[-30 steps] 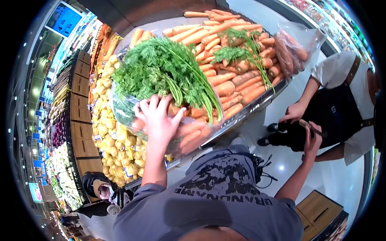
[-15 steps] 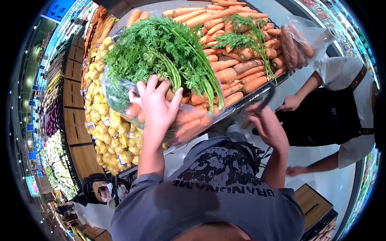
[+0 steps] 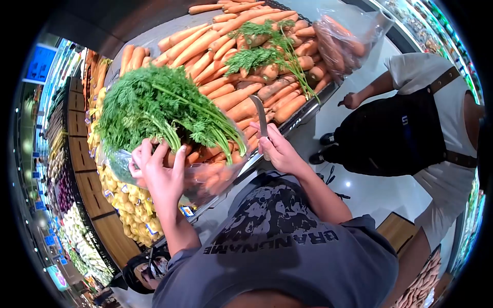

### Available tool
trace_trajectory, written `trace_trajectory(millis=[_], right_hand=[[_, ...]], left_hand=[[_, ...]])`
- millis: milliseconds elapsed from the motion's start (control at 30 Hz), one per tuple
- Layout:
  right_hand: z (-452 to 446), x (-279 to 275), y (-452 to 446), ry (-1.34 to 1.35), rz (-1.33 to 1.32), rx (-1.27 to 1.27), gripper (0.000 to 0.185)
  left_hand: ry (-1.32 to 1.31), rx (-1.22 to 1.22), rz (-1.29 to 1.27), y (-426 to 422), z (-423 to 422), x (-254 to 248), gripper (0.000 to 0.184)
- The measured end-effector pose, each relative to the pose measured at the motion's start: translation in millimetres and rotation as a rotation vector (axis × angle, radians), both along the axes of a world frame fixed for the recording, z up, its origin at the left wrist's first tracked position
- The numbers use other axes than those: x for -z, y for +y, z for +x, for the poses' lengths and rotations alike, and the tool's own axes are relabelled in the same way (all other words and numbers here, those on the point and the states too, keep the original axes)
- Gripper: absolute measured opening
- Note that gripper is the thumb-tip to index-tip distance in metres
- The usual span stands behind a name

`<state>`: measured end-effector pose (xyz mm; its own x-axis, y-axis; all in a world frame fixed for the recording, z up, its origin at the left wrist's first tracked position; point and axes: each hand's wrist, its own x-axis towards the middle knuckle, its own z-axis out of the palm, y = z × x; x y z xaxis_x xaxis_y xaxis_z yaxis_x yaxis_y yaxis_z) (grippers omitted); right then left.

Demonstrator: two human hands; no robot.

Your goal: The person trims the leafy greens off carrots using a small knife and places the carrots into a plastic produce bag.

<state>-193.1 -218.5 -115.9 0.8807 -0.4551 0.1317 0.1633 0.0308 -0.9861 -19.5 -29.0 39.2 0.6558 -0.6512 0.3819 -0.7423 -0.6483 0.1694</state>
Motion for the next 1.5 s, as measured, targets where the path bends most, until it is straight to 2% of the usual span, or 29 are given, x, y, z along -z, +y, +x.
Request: trace_trajectory(millis=[200, 267, 300, 333, 367, 400, 433, 467, 500, 533, 567, 600, 633, 700, 733, 800, 867, 933, 967, 1000, 1067, 1133, 1167, 1200, 1300, 1333, 1433, 1467, 1500], right_hand=[[1, 21, 1, 0.085, 0.204, -0.015, 0.030], [1, 21, 3, 0.033, 0.410, -0.091, 0.026], [2, 22, 5, 0.031, 0.410, -0.087, 0.026], [4, 23, 7, 0.019, 0.557, -0.093, 0.029], [6, 23, 10, 0.012, 0.700, -0.116, 0.033], [5, 17, 8, 0.047, 0.842, -0.077, 0.047], [4, 17, 5, 0.042, 0.871, -0.083, 0.057], [3, 10, 3, 0.035, 0.915, -0.083, 0.057], [9, 8, 2, 0.084, 0.847, -0.099, 0.058], [9, -9, 4, 0.016, 0.897, -0.090, 0.062], [7, 8, -3, 0.069, 0.830, -0.069, 0.063], [13, -19, 5, 0.146, 0.742, 0.006, 0.064], [19, -6, 4, 0.050, 0.660, -0.074, 0.069], [18, -3, 0, -0.054, 0.621, -0.247, 0.084], [17, -13, 4, -0.018, 0.648, -0.199, 0.084], [17, -20, -31, 0.046, 0.618, -0.317, 0.082], [38, -74, -40, -0.167, 0.365, -0.946, 0.085], [57, -157, -8, 0.144, 0.104, -1.139, 0.077], [76, -187, 12, 0.121, -0.144, -1.277, 0.074], [80, -212, 43, 0.174, -0.246, -1.216, 0.073], [96, -236, 93, 0.051, -0.379, -1.261, 0.066], [115, -246, 122, -0.270, -0.924, -1.115, 0.068], [114, -269, 135, 0.032, -1.001, -1.145, 0.069], [116, -265, 137, 0.005, -1.101, -1.026, 0.074], [119, -231, 87, -0.132, -1.017, -0.648, 0.073], [114, -222, 59, -0.161, -0.842, -0.615, 0.065], [80, -190, 4, -0.018, -0.293, -0.346, 0.024], [75, -170, -6, -0.014, -0.172, -0.186, 0.019], [72, -157, -21, 0.041, -0.165, -0.090, 0.017]], left_hand=[[-0.033, -0.006, 0.056, 2, -2, -2, 0.025], [-0.050, -0.002, 0.059, 6, -3, -2, 0.025], [0.021, 0.011, 0.039, 9, -1, -3, 0.025], [0.093, 0.019, 0.016, 10, 0, -5, 0.026], [0.011, 0.010, 0.044, 9, -6, -8, 0.029], [0.063, 0.009, 0.051, 10, -3, -5, 0.033], [0.215, 0.034, -0.070, 8, -2, -3, 0.033], [0.244, 0.050, -0.141, 4, -8, -7, 0.031], [0.602, -0.017, -0.160, 4, -12, -23, 0.029], [0.345, 0.141, -0.170, 10, -3, -9, 0.027], [0.382, 0.173, -0.227, 10, 1, 7, 0.026], [0.236, 0.139, -0.181, 11, 1, 10, 0.024], [0.107, 0.086, -0.227, 8, -4, 10, 0.023], [0.096, 0.084, -0.322, 9, -4, 18, 0.023], [0.105, 0.086, -0.337, 10, -7, 15, 0.022], [0.107, 0.077, -0.348, 9, -1, 26, 0.023], [0.107, 0.060, -0.328, 8, 1, 27, 0.024], [0.123, 0.079, -0.298, 7, -3, 26, 0.025], [0.105, 0.068, -0.264, 7, -3, 24, 0.026], [0.089, 0.058, -0.230, 7, -4, 23, 0.026], [0.066, 0.079, -0.221, 5, 6, 57, 0.027], [0.065, 0.095, -0.220, 7, 6, 61, 0.027], [0.059, 0.087, -0.211, 10, -1, 49, 0.027], [0.060, 0.096, -0.207, 11, -4, 40, 0.027], [0.014, 0.128, -0.155, 21, -9, 8, 0.027], [-0.006, 0.133, -0.138, 23, -9, 1, 0.028], [0.108, 0.070, -0.143, 25, -12, -7, 0.027], [0.177, 0.034, -0.155, 24, -12, -7, 0.027], [0.156, 0.038, -0.105, 23, -14, -12, 0.027]])
